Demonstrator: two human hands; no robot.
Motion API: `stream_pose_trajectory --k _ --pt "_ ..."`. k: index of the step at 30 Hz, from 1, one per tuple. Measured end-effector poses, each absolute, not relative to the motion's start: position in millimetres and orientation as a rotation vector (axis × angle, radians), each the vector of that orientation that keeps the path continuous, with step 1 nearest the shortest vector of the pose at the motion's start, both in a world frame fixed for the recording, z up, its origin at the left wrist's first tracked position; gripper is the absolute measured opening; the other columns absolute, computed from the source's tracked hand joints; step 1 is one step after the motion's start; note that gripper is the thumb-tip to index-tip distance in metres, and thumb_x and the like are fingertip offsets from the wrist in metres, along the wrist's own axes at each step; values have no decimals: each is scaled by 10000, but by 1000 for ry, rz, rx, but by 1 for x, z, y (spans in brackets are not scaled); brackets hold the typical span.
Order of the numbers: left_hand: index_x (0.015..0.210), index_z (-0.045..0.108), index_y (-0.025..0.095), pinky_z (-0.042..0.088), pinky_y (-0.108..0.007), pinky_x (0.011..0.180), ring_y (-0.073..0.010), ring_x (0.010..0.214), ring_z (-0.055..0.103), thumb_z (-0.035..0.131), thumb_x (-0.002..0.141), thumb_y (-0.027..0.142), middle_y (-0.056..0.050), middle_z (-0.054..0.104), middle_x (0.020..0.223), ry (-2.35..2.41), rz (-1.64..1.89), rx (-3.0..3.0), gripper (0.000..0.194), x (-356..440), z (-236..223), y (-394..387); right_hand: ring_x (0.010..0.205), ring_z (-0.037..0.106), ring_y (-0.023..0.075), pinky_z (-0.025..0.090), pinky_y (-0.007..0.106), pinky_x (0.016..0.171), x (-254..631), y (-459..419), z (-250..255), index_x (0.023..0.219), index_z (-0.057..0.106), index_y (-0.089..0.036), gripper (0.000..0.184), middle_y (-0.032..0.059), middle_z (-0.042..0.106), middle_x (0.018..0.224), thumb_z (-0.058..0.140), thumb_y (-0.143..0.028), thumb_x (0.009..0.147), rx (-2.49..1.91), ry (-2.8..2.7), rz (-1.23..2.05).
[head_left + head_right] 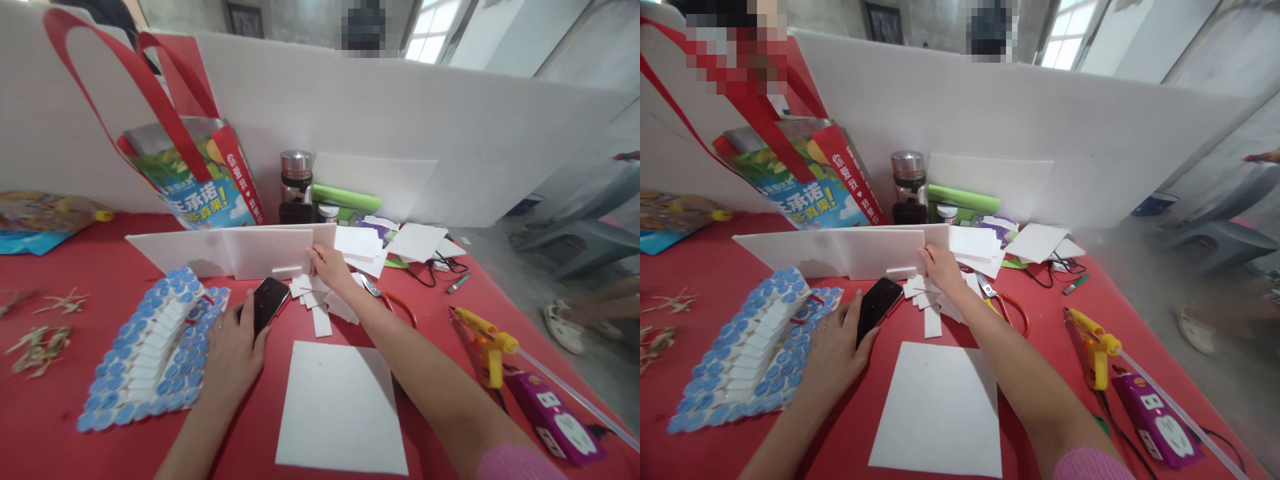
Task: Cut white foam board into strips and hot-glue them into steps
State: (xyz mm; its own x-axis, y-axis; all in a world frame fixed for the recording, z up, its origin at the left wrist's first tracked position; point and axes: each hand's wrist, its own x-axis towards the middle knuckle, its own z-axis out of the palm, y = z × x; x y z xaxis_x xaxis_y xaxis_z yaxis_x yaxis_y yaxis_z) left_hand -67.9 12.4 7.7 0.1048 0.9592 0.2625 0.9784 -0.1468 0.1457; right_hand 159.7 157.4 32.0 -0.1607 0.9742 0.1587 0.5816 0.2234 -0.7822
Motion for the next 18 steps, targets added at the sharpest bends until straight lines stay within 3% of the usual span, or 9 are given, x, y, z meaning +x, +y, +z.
stream_pose_trajectory --k 6,12,18 --pt "1618 341 109 501 -586 980 -419 1156 607 490 1015 404 -231 635 1247 -2006 -599 -2265 687 -70 6 8 608 649 162 462 244 719 158 156 31 691 501 -253 396 -49 591 518 495 -302 1084 -1453 -1827 797" --pt "1524 488 86 505 -575 958 -412 1096 617 499 1008 421 -199 640 1177 -2092 -461 -2347 614 -63 19 -4 545 637 143 463 233 687 155 155 31 703 505 -245 384 -62 575 480 488 -282 1085 -1441 -1848 853" --pt "1518 495 88 507 -571 947 -432 1136 592 479 1024 397 -206 635 1257 -2086 -395 -2321 583 -59 19 -9 576 663 158 476 251 707 152 149 33 776 588 -225 305 -49 610 515 535 -296 1068 -1470 -1845 836"
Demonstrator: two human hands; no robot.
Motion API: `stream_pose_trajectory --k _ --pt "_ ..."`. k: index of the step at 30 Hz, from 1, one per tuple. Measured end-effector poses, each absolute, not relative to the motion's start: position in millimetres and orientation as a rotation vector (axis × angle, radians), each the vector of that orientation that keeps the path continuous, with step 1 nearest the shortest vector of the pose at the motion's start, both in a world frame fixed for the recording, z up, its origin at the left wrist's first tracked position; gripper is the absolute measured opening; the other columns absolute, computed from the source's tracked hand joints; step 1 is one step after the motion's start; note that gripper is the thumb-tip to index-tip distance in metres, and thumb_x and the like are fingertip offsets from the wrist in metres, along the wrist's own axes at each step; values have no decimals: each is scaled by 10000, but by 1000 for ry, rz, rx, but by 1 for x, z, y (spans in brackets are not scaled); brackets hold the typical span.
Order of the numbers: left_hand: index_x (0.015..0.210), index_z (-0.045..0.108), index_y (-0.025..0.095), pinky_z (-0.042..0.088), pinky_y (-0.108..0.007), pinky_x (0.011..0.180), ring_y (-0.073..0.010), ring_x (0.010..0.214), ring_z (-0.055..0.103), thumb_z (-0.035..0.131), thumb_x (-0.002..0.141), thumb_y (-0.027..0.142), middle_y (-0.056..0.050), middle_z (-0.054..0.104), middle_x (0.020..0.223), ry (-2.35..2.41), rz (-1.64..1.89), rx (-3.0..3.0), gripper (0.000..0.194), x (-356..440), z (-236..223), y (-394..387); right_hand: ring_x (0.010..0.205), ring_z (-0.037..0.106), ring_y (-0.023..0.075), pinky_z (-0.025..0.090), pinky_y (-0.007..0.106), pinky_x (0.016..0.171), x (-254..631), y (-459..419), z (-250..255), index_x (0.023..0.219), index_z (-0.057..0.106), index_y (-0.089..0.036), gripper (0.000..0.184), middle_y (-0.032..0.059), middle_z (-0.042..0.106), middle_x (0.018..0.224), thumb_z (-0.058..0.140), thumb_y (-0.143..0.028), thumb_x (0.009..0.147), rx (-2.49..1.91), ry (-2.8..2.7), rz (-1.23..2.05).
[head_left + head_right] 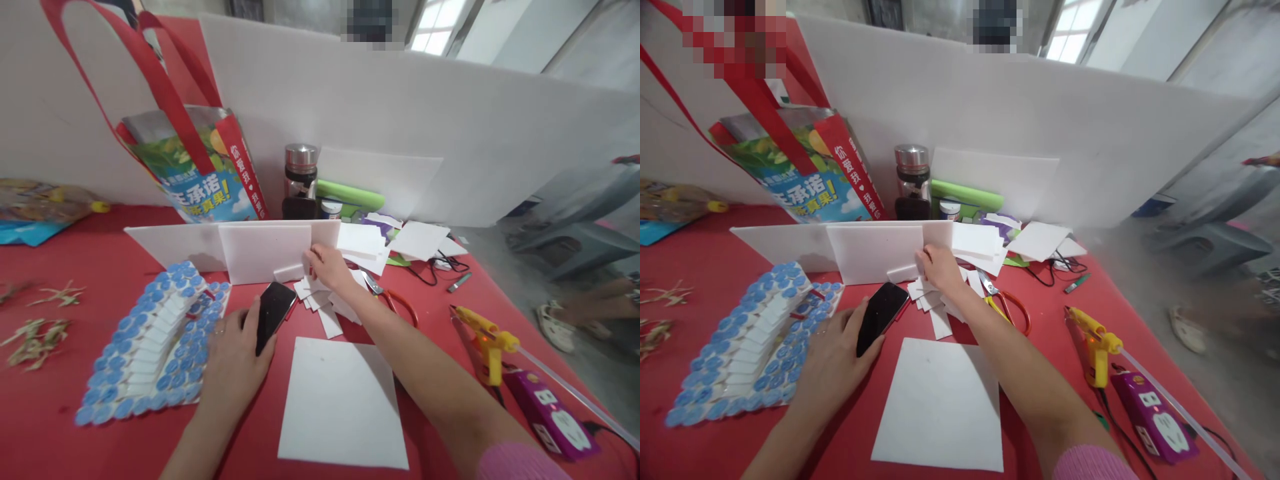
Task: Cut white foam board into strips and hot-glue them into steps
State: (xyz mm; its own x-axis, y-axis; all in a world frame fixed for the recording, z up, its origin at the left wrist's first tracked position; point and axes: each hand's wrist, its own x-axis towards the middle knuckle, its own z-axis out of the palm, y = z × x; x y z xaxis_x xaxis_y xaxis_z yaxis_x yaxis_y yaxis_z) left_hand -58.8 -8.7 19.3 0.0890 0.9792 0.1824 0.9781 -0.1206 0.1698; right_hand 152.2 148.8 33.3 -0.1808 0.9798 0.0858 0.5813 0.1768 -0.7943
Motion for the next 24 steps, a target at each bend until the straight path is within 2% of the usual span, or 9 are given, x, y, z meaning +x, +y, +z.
stream_pose_trajectory --k 5,7,10,12,14,18,20,24 --pt "1518 494 66 492 -581 1000 -425 1180 592 471 1030 372 -225 646 1295 2061 419 2375 577 -57 17 -9 560 676 151 504 276 708 158 142 40 1028 677 -191 138 10 758 776 607 -310 1027 -1513 -1805 783" --pt "1504 510 64 495 -592 995 -426 1168 601 466 1028 374 -234 658 1282 2051 434 2379 569 -57 17 -8 558 678 149 520 293 735 167 134 47 1108 685 -180 166 43 786 883 613 -298 1017 -1529 -1785 751" --pt "1494 523 70 503 -616 979 -437 1149 616 469 1021 386 -243 671 1258 2017 486 2375 572 -57 15 -6 593 694 171 529 309 750 189 108 62 1179 694 -186 229 39 781 857 607 -311 1008 -1547 -1757 705" --pt "1507 503 73 493 -626 1005 -447 1189 613 474 1021 395 -258 657 1295 2005 536 2376 583 -58 14 -4 610 693 189 518 307 714 207 81 72 1148 717 -202 234 19 752 766 601 -344 1004 -1556 -1736 667" --pt "1513 484 77 470 -618 1059 -445 1261 593 489 1026 420 -269 624 1363 1966 647 2404 596 -57 15 -3 594 658 191 484 297 646 224 48 79 1033 745 -223 232 2 709 681 594 -397 1003 -1558 -1718 595" --pt "1561 427 141 448 -532 1145 -374 1376 549 538 1028 501 -216 586 1478 1649 930 2443 653 -50 22 -7 503 542 157 404 289 546 254 -17 80 811 724 -245 340 -18 647 606 557 -446 1029 -1604 -1713 472" --pt "1601 387 191 438 -526 1168 -360 1420 527 582 997 572 -184 571 1534 1453 875 2466 741 -43 24 -12 497 551 158 416 296 548 265 -46 75 797 722 -247 351 -9 683 638 553 -445 1032 -1641 -1696 404" --pt "1603 401 218 285 -603 1263 -389 1499 455 699 835 748 -188 520 1606 1137 554 2571 980 -25 18 -17 525 633 197 490 322 571 283 -95 59 833 726 -258 342 18 729 669 537 -456 1038 -1732 -1589 312"
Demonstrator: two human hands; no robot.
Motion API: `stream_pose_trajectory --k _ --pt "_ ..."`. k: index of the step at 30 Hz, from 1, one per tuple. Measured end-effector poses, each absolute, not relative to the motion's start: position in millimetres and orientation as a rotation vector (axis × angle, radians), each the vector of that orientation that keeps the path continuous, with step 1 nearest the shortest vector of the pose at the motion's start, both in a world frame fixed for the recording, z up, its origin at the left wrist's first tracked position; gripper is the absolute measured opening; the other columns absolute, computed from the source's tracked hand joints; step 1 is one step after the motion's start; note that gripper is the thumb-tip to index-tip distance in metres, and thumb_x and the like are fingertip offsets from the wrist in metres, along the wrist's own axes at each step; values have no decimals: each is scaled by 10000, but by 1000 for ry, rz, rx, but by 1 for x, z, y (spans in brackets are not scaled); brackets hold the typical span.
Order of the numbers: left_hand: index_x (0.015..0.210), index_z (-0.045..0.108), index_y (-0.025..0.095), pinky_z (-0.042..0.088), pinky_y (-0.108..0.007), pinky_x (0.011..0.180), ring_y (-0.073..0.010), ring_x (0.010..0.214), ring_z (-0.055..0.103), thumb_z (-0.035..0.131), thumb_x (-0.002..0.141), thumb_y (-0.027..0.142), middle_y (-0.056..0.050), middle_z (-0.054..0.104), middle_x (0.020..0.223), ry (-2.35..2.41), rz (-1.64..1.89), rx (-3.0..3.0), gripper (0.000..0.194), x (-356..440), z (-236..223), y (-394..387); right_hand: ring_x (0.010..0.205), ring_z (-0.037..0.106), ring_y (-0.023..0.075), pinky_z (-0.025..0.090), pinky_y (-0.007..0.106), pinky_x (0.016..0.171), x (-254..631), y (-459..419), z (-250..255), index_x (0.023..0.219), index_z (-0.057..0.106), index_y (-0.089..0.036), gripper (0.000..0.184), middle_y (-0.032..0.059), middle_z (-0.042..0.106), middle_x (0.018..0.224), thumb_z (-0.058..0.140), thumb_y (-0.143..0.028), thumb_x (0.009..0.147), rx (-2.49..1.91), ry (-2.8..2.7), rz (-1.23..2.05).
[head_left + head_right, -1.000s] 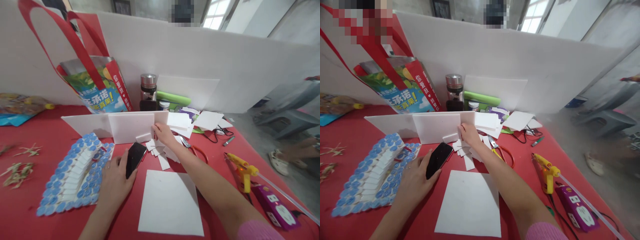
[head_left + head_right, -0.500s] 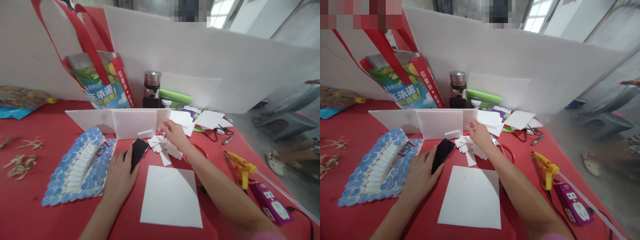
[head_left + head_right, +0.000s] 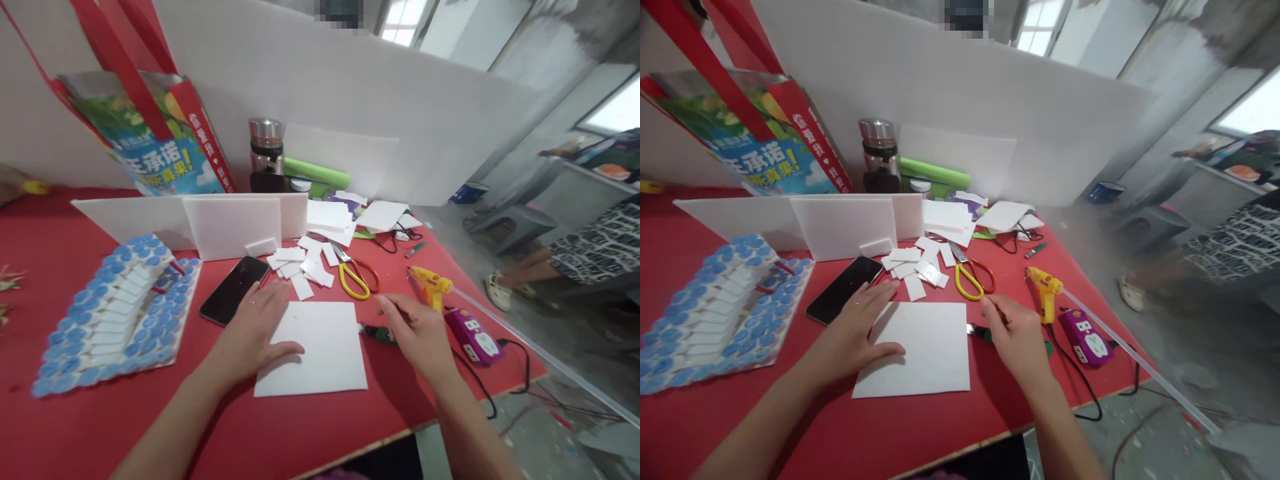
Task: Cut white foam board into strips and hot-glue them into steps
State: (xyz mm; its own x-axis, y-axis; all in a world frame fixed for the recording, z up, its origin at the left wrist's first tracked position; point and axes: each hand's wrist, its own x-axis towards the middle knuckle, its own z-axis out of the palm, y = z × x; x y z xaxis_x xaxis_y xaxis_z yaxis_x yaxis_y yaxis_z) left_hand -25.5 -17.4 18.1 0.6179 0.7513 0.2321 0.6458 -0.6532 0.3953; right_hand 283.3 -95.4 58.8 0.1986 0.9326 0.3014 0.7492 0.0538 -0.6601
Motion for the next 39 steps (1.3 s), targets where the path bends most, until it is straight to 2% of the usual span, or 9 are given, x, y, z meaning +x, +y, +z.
stream_pose_trajectory --k 4,8,11,15,21,25,28,33,39 --pt "1502 525 164 323 -598 1224 -432 1425 512 792 741 739 -219 591 1513 1178 402 2555 990 -18 13 -16 871 754 273 579 399 785 297 -130 32 1064 748 -264 246 86 807 976 544 -400 1041 -1761 -1682 105" --pt "1514 519 167 404 -565 1143 -425 1350 532 754 792 719 -196 619 1428 1224 386 2547 939 -20 15 -16 1152 675 341 513 542 1003 308 -146 3 1338 675 -244 339 133 768 1205 537 -346 1046 -1757 -1910 -136" --pt "1562 488 221 435 -568 1087 -412 1259 551 752 753 757 -157 639 1318 1290 371 2513 1006 -19 17 -18 1107 670 346 518 549 970 311 -156 -11 1375 653 -223 369 155 739 1190 512 -352 1059 -1798 -1977 -189" --pt "1481 593 223 492 -531 1003 -381 1125 591 813 638 762 -121 627 1173 1417 293 2368 1025 -16 22 -21 1032 674 342 560 502 886 315 -174 -17 1318 661 -221 364 169 697 1122 483 -417 1068 -1866 -1936 -158" --pt "989 778 215 523 -360 831 -278 965 675 719 766 667 -60 691 1057 1491 518 1942 507 -21 35 -19 941 678 350 573 481 806 331 -164 -17 1181 658 -176 447 176 687 1025 427 -543 1071 -2047 -1778 -277" --pt "917 736 197 471 -292 631 -208 733 639 756 746 688 -34 713 844 1470 681 1576 521 -27 38 -17 1027 659 390 558 538 857 335 -130 -2 1189 666 -126 523 236 685 1085 379 -549 1076 -2055 -1726 -351" --pt "948 665 203 451 -257 588 -162 670 591 812 712 681 3 664 791 1387 883 1315 552 -26 38 -18 1101 661 388 548 569 928 318 -117 16 1266 655 -153 528 233 688 1215 498 -597 1028 -1891 -1565 -97" --pt "949 569 221 495 -256 607 -154 667 608 898 664 607 29 639 789 1149 921 1027 582 -15 39 -27 796 750 257 625 404 664 265 -114 35 1445 548 -214 679 120 762 1101 633 -667 947 -1423 -1060 1086" --pt "911 574 215 507 -251 629 -148 685 629 888 745 529 19 649 800 966 774 920 475 0 35 -41 792 761 218 611 338 733 237 -92 28 1209 703 -217 560 58 822 986 921 -442 745 -1079 -789 1250"
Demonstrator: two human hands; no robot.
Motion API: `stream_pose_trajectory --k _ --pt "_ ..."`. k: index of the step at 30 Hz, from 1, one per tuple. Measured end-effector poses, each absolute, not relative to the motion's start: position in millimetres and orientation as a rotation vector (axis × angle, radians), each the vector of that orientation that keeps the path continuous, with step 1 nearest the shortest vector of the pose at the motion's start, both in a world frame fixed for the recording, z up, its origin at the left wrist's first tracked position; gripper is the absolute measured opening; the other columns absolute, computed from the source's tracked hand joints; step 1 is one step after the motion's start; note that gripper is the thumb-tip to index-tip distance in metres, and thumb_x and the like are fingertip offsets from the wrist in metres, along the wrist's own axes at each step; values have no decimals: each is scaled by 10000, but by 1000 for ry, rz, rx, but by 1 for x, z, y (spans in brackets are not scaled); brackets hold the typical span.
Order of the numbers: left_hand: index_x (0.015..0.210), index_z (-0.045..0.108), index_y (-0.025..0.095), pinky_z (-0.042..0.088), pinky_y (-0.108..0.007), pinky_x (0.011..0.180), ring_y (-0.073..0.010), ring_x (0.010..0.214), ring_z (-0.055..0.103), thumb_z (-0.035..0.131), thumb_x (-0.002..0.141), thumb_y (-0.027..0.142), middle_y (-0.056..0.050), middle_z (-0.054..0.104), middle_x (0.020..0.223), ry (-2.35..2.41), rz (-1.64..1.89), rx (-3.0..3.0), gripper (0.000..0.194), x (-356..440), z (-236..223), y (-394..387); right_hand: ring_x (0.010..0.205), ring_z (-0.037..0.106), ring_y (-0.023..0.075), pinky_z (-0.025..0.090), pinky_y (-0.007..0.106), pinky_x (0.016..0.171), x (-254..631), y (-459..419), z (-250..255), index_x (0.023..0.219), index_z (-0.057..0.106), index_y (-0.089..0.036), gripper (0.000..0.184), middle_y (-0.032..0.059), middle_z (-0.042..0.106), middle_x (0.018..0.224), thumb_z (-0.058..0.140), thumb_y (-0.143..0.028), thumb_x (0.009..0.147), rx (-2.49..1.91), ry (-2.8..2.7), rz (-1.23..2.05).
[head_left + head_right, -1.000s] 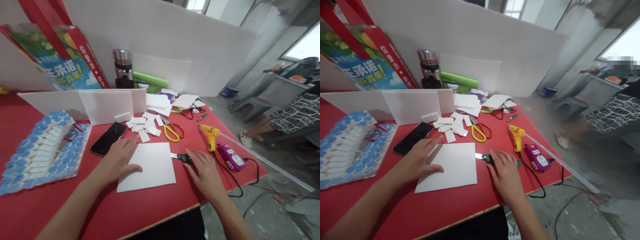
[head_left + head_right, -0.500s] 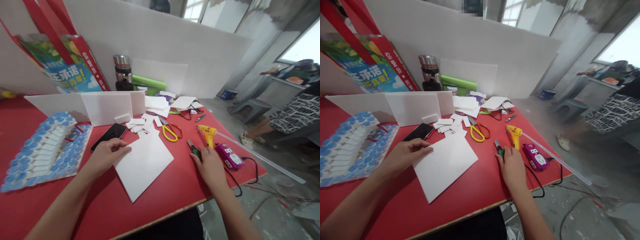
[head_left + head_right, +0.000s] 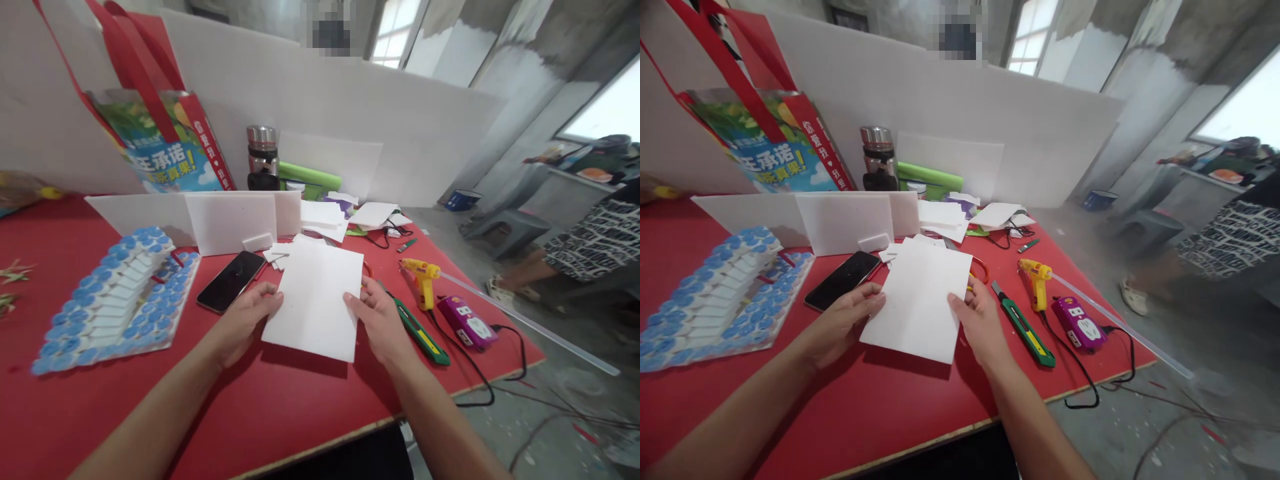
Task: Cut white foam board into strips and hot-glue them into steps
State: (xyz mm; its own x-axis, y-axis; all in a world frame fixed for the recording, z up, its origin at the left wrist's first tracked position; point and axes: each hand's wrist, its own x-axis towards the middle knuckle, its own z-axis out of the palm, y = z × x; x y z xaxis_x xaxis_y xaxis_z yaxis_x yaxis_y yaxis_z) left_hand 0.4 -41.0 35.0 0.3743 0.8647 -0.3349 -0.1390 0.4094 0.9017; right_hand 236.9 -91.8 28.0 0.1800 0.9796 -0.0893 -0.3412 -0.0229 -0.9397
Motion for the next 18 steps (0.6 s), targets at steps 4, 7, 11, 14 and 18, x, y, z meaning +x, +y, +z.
stream_pose_trajectory --k 4,7,11,14,18 --pt "918 634 206 543 -281 679 -167 732 667 810 821 585 -17 692 863 930 830 926 429 1 32 -37 740 750 218 603 365 754 249 -84 34 978 740 -187 422 60 827 903 954 -396 680 -1105 -670 1155" --pt "1005 680 191 602 -375 795 -247 890 726 724 834 708 -98 752 1043 945 965 888 547 -6 33 -27 949 763 227 582 389 935 262 -90 52 970 736 -233 310 35 826 1012 930 -312 743 -1035 -816 871" --pt "1036 715 165 614 -392 887 -269 1004 734 592 938 693 -145 764 1123 941 1071 747 551 -17 38 -16 1394 599 300 458 509 1169 272 -105 59 885 710 -267 127 60 803 1195 836 -277 872 -942 -1312 897" --pt "1034 713 144 603 -433 948 -290 1034 738 560 960 676 -165 771 1100 952 1068 760 559 -18 37 -14 1526 457 282 418 519 1212 273 -115 37 865 713 -258 118 75 734 1372 698 -204 968 -1036 -1742 966" --pt "1021 701 137 548 -504 1044 -324 1081 727 619 906 696 -171 769 1090 976 1040 906 577 -10 28 -16 1480 522 236 493 474 1151 274 -121 12 943 716 -254 340 74 700 1421 444 -62 1015 -1148 -2043 904"
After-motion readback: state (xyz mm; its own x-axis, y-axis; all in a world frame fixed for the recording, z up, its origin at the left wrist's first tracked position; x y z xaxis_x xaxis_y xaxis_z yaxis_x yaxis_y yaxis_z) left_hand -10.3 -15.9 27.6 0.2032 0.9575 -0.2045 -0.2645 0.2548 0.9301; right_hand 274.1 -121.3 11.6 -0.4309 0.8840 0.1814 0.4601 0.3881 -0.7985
